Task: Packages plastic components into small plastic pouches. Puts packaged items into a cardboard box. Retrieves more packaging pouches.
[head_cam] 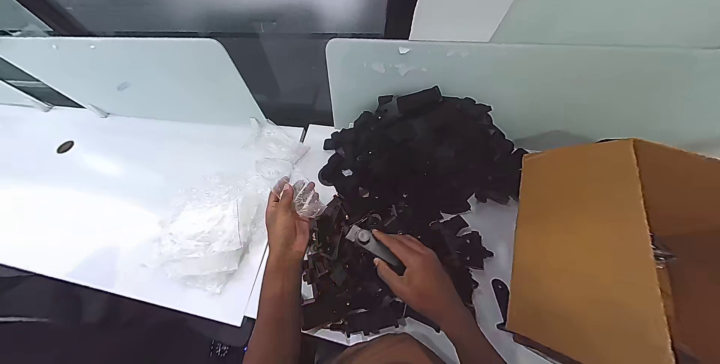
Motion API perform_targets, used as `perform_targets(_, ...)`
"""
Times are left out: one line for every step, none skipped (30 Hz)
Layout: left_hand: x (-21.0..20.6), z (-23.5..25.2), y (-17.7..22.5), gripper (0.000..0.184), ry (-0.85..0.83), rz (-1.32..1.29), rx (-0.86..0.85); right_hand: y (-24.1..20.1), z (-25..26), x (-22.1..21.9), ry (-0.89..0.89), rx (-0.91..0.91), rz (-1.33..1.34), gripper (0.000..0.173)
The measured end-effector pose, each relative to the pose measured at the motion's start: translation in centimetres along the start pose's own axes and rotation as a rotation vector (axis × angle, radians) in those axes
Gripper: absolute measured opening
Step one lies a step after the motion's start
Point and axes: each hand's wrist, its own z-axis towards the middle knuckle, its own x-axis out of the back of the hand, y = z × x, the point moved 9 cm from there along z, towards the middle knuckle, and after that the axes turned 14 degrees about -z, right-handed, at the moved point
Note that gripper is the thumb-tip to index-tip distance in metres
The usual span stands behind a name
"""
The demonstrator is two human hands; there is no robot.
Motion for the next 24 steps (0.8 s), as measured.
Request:
perform_targets(0.5,0.2,0.4,0.027,-0.009,0.009,0.012,-1.2,0.0,-0.7,0.021,0.07,-0.082,0.042)
perform_targets(0.8,0.2,0.5,0.028,-0.024,0.024,0.034,-2.4,-0.1,-1.6,0.042,0.114,-0.154,0.04)
perform_targets(1.0,0.1,0.5,0.029,-0.046,0.044,0.064,-3.3,-0.2,-2.5,0.065,0.139,-0.223,0.037)
perform_targets(1.2,-0.1,0.4,0.03,-0.067,0.066,0.1,-4.0,-0.4,-3.6,0.083,0.158,-0.29,0.034)
perform_targets(1.4,-0.3,0.1,0.03,-0.091,0.082,0.138,-4.5,-0.6,-4.5,0.09,0.162,-0.349,0.032)
perform_targets(1.5,-0.6,-0.3,0.029,-0.116,0.093,0.178,-4.8,-0.8,-5.4,0.091,0.16,-0.397,0.029)
perform_targets(1.6,-0.9,-0.6,0.029,-0.147,0.102,0.221,-4.9,-0.9,-6.0,0.086,0.155,-0.436,0.027)
perform_targets(1.5,-1.1,-1.0,0.029,-0.174,0.114,0.262,-4.9,-1.0,-6.6,0.077,0.151,-0.464,0.024)
perform_targets(1.5,-1.4,-1.2,0.031,-0.194,0.13,0.304,-4.9,-1.1,-6.9,0.061,0.15,-0.481,0.024)
perform_targets(1.5,-1.6,-1.4,0.032,-0.209,0.146,0.34,-4.9,-1.2,-7.0,0.042,0.149,-0.486,0.025)
perform_targets(1.5,-1.9,-1.5,0.032,-0.22,0.162,0.366,-5.0,-1.2,-6.8,0.025,0.145,-0.47,0.026)
perform_targets(1.5,-2.0,-1.5,0.032,-0.236,0.18,0.383,-5.1,-1.0,-6.3,0.015,0.131,-0.429,0.028)
perform_targets(1.4,-2.1,-1.5,0.031,-0.266,0.188,0.391,-5.0,-0.5,-5.5,0.012,0.102,-0.356,0.031)
perform_targets(1.2,-2.2,-1.4,0.033,-0.302,0.189,0.398,-4.9,0.4,-4.4,0.023,0.061,-0.256,0.033)
perform_targets(1.0,-2.4,-1.2,0.036,-0.342,0.177,0.408,-4.8,1.7,-3.2,0.044,0.009,-0.14,0.034)
perform_targets(0.8,-2.7,-1.0,0.042,-0.384,0.159,0.425,-4.6,3.1,-2.1,0.054,-0.051,-0.021,0.037)
perform_targets(0.5,-3.0,-0.9,0.05,-0.435,0.138,0.447,-4.2,4.8,-1.5,0.048,-0.113,0.097,0.04)
perform_targets(0.3,-3.2,-0.8,0.06,-0.492,0.114,0.471,-3.8,6.5,-1.5,0.006,-0.172,0.227,0.044)
perform_targets(0.1,-3.5,-0.8,0.066,-0.547,0.099,0.495,-3.6,8.2,-2.1,-0.074,-0.227,0.37,0.049)
perform_targets(-0.1,-3.9,-0.8,0.068,-0.597,0.097,0.516,-3.7,9.7,-2.9,-0.179,-0.273,0.51,0.053)
perform_targets(-0.3,-4.2,-0.8,0.066,-0.643,0.111,0.526,-4.1,10.8,-3.7,-0.282,-0.297,0.628,0.055)
perform_targets(-0.2,-4.4,-0.8,0.061,-0.674,0.126,0.54,-4.7,11.7,-4.4,-0.356,-0.294,0.709,0.051)
perform_targets(-0.1,-4.5,-0.9,0.057,-0.697,0.14,0.553,-5.2,12.3,-4.9,-0.392,-0.286,0.754,0.042)
perform_targets(0.1,-4.4,-0.8,0.054,-0.703,0.161,0.564,-5.5,12.8,-5.4,-0.405,-0.279,0.754,0.027)
